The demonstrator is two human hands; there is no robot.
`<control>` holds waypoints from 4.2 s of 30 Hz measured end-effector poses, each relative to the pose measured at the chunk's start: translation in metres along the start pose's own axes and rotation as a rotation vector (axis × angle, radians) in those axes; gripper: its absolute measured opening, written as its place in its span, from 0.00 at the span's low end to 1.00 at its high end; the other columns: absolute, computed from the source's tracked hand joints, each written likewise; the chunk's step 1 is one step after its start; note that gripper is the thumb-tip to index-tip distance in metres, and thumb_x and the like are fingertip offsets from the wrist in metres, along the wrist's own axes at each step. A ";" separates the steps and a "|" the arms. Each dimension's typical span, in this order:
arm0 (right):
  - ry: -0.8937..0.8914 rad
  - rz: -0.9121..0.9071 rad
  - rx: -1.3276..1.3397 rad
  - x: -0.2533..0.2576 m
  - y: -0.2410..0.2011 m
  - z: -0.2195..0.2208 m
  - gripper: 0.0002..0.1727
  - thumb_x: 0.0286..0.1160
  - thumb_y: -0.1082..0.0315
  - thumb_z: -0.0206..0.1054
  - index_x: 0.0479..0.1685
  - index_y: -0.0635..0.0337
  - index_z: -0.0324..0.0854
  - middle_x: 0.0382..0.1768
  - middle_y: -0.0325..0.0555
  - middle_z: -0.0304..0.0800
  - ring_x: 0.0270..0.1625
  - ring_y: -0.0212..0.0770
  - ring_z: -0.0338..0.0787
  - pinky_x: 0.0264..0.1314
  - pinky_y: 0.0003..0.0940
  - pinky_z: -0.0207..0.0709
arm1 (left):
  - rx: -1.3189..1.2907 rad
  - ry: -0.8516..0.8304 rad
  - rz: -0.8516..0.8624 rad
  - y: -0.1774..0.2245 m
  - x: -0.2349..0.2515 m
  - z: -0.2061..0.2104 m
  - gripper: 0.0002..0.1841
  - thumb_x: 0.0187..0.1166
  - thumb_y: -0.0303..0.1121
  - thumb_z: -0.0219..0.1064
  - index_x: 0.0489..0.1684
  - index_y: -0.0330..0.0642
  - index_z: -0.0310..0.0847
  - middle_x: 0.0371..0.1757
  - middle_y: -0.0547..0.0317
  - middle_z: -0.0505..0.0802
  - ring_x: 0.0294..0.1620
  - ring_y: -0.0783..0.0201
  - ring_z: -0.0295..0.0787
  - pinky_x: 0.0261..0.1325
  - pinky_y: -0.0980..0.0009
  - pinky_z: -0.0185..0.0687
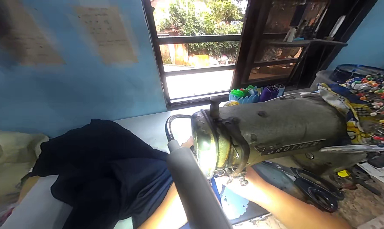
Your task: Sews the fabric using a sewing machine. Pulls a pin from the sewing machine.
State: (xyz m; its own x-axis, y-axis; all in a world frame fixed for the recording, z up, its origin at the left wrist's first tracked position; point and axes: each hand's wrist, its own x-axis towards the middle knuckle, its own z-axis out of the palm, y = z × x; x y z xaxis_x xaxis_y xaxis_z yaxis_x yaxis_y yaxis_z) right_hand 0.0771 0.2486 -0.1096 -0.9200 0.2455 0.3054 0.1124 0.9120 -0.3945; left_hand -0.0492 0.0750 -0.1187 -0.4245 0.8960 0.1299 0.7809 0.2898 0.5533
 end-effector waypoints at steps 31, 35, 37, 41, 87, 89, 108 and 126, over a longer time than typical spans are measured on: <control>-0.005 -0.353 -0.074 -0.020 -0.002 -0.011 0.08 0.73 0.67 0.68 0.42 0.59 0.91 0.41 0.49 0.95 0.51 0.47 0.94 0.64 0.46 0.82 | 0.041 -0.070 -0.060 0.000 0.006 -0.005 0.43 0.65 0.66 0.70 0.68 0.34 0.82 0.66 0.43 0.90 0.73 0.52 0.83 0.77 0.55 0.73; 0.000 -0.457 -0.015 -0.033 0.008 0.001 0.13 0.79 0.64 0.62 0.48 0.56 0.92 0.50 0.45 0.97 0.55 0.45 0.94 0.65 0.44 0.82 | 0.036 -0.061 -0.010 -0.002 0.004 -0.003 0.43 0.67 0.66 0.69 0.69 0.34 0.81 0.68 0.42 0.89 0.74 0.51 0.83 0.77 0.55 0.74; 0.035 -0.500 -0.138 -0.033 0.007 0.003 0.14 0.80 0.61 0.59 0.47 0.54 0.92 0.49 0.43 0.96 0.52 0.44 0.94 0.59 0.44 0.84 | 0.046 -0.154 -0.056 0.007 0.007 -0.014 0.44 0.68 0.66 0.68 0.71 0.34 0.80 0.70 0.41 0.87 0.76 0.49 0.80 0.79 0.53 0.71; 0.060 -0.506 -0.233 -0.033 0.004 0.006 0.14 0.79 0.59 0.58 0.45 0.51 0.90 0.47 0.42 0.95 0.50 0.43 0.93 0.57 0.43 0.83 | 0.043 -0.311 -0.148 0.028 0.013 -0.035 0.45 0.68 0.64 0.67 0.77 0.34 0.74 0.74 0.40 0.83 0.80 0.47 0.75 0.83 0.51 0.64; -0.246 -0.082 0.589 -0.020 -0.016 -0.006 0.24 0.83 0.59 0.58 0.71 0.60 0.84 0.62 0.54 0.90 0.70 0.49 0.83 0.78 0.51 0.66 | 0.254 -0.069 0.259 0.000 -0.019 -0.083 0.22 0.84 0.53 0.55 0.43 0.49 0.92 0.37 0.60 0.96 0.48 0.62 0.93 0.69 0.48 0.75; -0.290 -0.116 0.541 -0.018 -0.019 -0.006 0.25 0.83 0.55 0.56 0.68 0.58 0.86 0.58 0.56 0.91 0.69 0.55 0.82 0.77 0.61 0.61 | 0.257 -0.043 0.301 0.005 -0.023 -0.081 0.20 0.84 0.51 0.56 0.42 0.48 0.91 0.36 0.60 0.96 0.47 0.62 0.93 0.71 0.47 0.74; -0.052 -0.269 0.778 -0.021 -0.010 -0.001 0.13 0.78 0.67 0.63 0.33 0.68 0.87 0.36 0.48 0.89 0.50 0.29 0.84 0.60 0.24 0.71 | 0.160 0.056 0.355 0.002 -0.022 -0.080 0.21 0.75 0.51 0.62 0.60 0.53 0.89 0.47 0.65 0.95 0.52 0.67 0.88 0.64 0.57 0.76; -0.123 -0.502 0.738 -0.026 -0.003 0.003 0.16 0.71 0.58 0.70 0.40 0.66 0.84 0.41 0.54 0.90 0.55 0.38 0.87 0.66 0.32 0.75 | 0.349 -0.126 0.337 -0.001 -0.013 -0.077 0.33 0.67 0.73 0.60 0.34 0.48 0.87 0.36 0.57 0.90 0.55 0.50 0.85 0.75 0.33 0.58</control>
State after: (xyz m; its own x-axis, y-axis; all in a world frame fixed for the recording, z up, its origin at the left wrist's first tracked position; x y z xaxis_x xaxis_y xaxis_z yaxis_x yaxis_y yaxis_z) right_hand 0.0998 0.2381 -0.1189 -0.8344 -0.2005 0.5133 -0.5440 0.4490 -0.7089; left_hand -0.0796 0.0376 -0.0580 -0.0801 0.9866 0.1423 0.9810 0.0527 0.1868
